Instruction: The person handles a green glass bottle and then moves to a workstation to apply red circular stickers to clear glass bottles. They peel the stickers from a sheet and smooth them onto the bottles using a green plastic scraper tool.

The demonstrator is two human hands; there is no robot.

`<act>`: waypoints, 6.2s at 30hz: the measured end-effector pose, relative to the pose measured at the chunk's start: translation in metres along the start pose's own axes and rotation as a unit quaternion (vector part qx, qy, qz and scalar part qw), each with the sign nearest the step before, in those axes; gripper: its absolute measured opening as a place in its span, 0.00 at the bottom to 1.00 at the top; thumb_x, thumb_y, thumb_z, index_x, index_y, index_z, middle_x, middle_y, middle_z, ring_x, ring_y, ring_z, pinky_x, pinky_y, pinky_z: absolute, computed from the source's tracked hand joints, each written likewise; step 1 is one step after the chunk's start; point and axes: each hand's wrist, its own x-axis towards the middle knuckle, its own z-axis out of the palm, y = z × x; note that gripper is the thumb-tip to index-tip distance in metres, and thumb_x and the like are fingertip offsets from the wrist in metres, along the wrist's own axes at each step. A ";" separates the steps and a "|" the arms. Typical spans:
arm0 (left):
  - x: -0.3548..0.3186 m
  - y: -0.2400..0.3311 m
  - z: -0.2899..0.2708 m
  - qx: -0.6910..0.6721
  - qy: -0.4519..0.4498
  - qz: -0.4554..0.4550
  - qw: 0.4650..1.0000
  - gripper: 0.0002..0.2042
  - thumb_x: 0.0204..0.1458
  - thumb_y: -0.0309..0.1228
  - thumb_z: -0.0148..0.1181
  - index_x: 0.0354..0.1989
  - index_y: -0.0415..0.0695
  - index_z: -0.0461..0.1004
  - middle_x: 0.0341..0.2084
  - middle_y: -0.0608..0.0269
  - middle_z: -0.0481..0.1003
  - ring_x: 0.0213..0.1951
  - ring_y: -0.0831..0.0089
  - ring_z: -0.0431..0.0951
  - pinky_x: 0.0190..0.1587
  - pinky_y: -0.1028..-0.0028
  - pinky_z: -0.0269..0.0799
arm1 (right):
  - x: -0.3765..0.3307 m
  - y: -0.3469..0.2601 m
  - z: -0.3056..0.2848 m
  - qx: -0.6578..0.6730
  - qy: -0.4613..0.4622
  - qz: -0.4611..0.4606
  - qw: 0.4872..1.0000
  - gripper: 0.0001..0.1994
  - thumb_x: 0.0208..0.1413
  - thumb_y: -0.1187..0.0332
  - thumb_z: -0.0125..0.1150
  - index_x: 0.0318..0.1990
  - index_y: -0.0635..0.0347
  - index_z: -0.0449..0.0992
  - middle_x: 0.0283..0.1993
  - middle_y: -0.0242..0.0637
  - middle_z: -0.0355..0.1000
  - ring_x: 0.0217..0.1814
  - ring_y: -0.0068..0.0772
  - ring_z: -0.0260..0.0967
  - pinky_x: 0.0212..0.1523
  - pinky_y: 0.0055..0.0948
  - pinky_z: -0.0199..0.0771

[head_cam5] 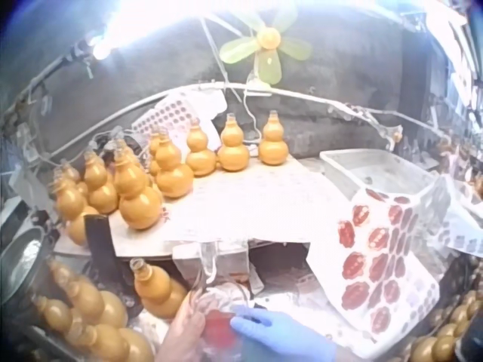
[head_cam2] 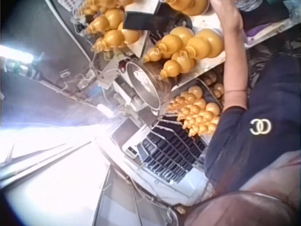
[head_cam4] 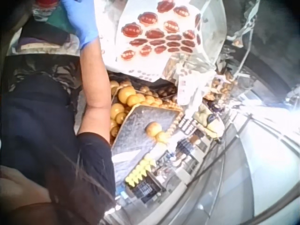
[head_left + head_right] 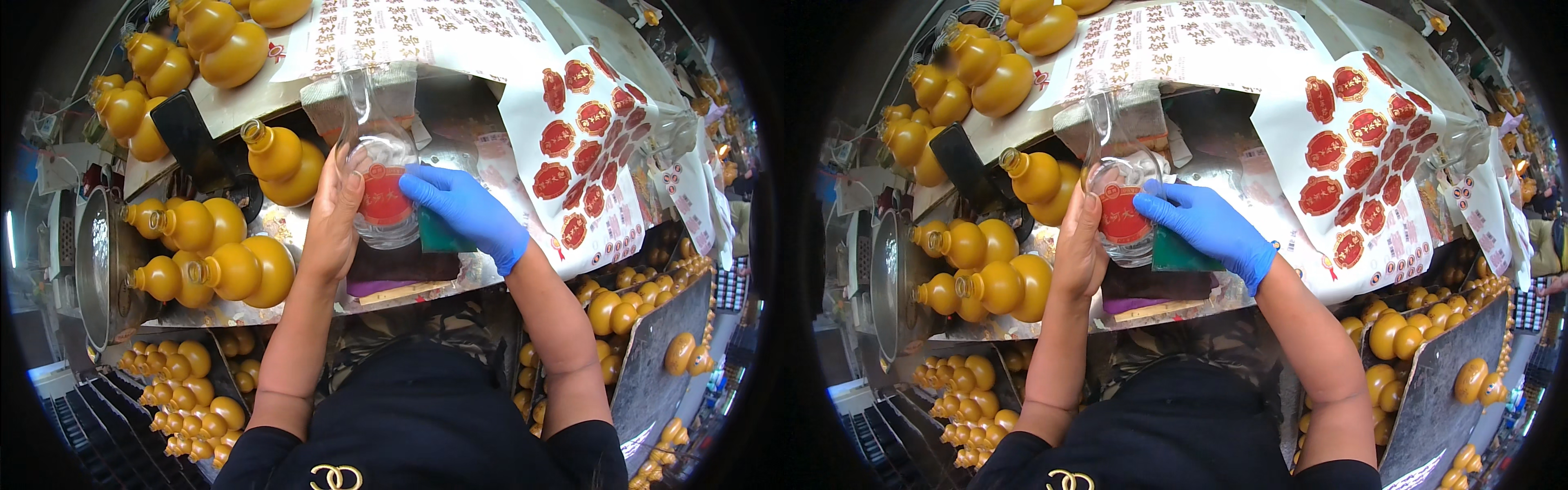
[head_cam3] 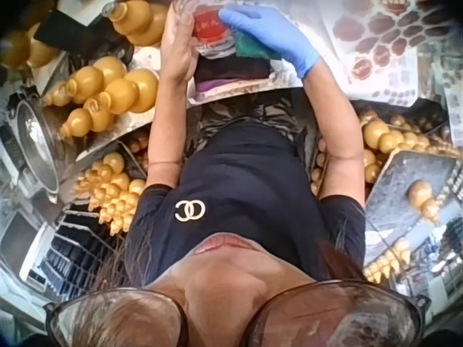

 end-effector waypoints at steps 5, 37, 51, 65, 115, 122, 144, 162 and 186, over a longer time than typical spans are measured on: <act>0.003 0.000 -0.001 -0.008 -0.004 0.006 1.000 0.38 0.60 0.44 0.55 0.69 0.35 0.43 0.64 0.45 0.54 0.66 0.61 0.55 0.67 0.67 0.48 | -0.002 -0.003 0.000 -0.020 0.006 0.008 1.000 0.24 0.59 0.53 0.59 0.54 0.64 0.74 0.44 0.33 0.75 0.44 0.18 0.68 0.48 0.23 0.70; 0.009 0.009 0.011 0.049 0.025 0.039 0.998 0.43 0.53 0.34 0.62 0.69 0.35 0.39 0.65 0.41 0.50 0.66 0.55 0.55 0.66 0.65 0.53 | 0.000 0.005 0.001 -0.057 0.024 -0.024 0.998 0.34 0.56 0.47 0.60 0.58 0.71 0.68 0.46 0.45 0.73 0.46 0.28 0.71 0.50 0.26 0.70; 0.008 0.008 0.007 0.038 0.013 0.036 0.999 0.39 0.58 0.37 0.55 0.70 0.36 0.37 0.67 0.45 0.48 0.67 0.60 0.54 0.67 0.67 0.49 | 0.001 0.012 -0.002 -0.032 0.042 -0.023 0.998 0.29 0.57 0.48 0.60 0.51 0.70 0.73 0.47 0.41 0.70 0.43 0.24 0.68 0.47 0.24 0.69; 0.005 0.004 0.014 0.106 0.016 0.064 0.992 0.41 0.59 0.41 0.52 0.71 0.39 0.33 0.68 0.46 0.45 0.69 0.57 0.48 0.68 0.63 0.47 | -0.023 0.000 0.043 -0.021 0.261 -0.188 0.947 0.19 0.56 0.68 0.62 0.51 0.61 0.64 0.42 0.43 0.73 0.43 0.30 0.73 0.43 0.29 0.73; -0.008 -0.001 -0.025 -0.019 -0.065 0.013 0.998 0.42 0.57 0.34 0.61 0.69 0.31 0.37 0.69 0.42 0.46 0.70 0.59 0.48 0.68 0.68 0.47 | -0.009 -0.006 0.015 -0.034 0.042 0.055 0.997 0.24 0.60 0.56 0.59 0.56 0.67 0.71 0.46 0.33 0.74 0.45 0.18 0.67 0.49 0.21 0.68; -0.009 0.004 -0.026 0.003 -0.073 0.000 0.997 0.41 0.58 0.35 0.59 0.69 0.31 0.37 0.69 0.43 0.44 0.71 0.59 0.46 0.69 0.67 0.44 | 0.000 0.017 0.007 -0.014 0.028 -0.006 0.999 0.24 0.58 0.55 0.61 0.53 0.68 0.73 0.41 0.34 0.75 0.41 0.18 0.67 0.45 0.22 0.69; -0.011 0.007 -0.022 0.014 -0.056 -0.021 0.998 0.40 0.58 0.37 0.58 0.69 0.32 0.41 0.69 0.46 0.47 0.71 0.61 0.46 0.70 0.68 0.40 | -0.003 0.010 0.008 -0.040 0.044 -0.003 0.998 0.25 0.54 0.52 0.65 0.51 0.64 0.77 0.28 0.28 0.73 0.28 0.13 0.63 0.31 0.17 0.66; 0.001 -0.002 0.015 0.170 0.055 0.095 0.979 0.41 0.62 0.54 0.44 0.70 0.37 0.34 0.62 0.41 0.57 0.62 0.60 0.62 0.62 0.67 0.59 | -0.023 -0.002 0.049 -0.159 0.294 -0.225 0.915 0.17 0.56 0.66 0.62 0.48 0.62 0.66 0.39 0.45 0.73 0.41 0.32 0.73 0.42 0.31 0.73; -0.020 0.008 0.012 0.160 -0.028 0.058 0.985 0.42 0.61 0.45 0.49 0.71 0.39 0.27 0.68 0.46 0.47 0.68 0.62 0.52 0.68 0.67 0.47 | 0.025 -0.061 0.005 -0.436 0.174 -0.466 0.750 0.08 0.54 0.66 0.62 0.40 0.54 0.74 0.34 0.40 0.72 0.35 0.47 0.71 0.35 0.34 0.72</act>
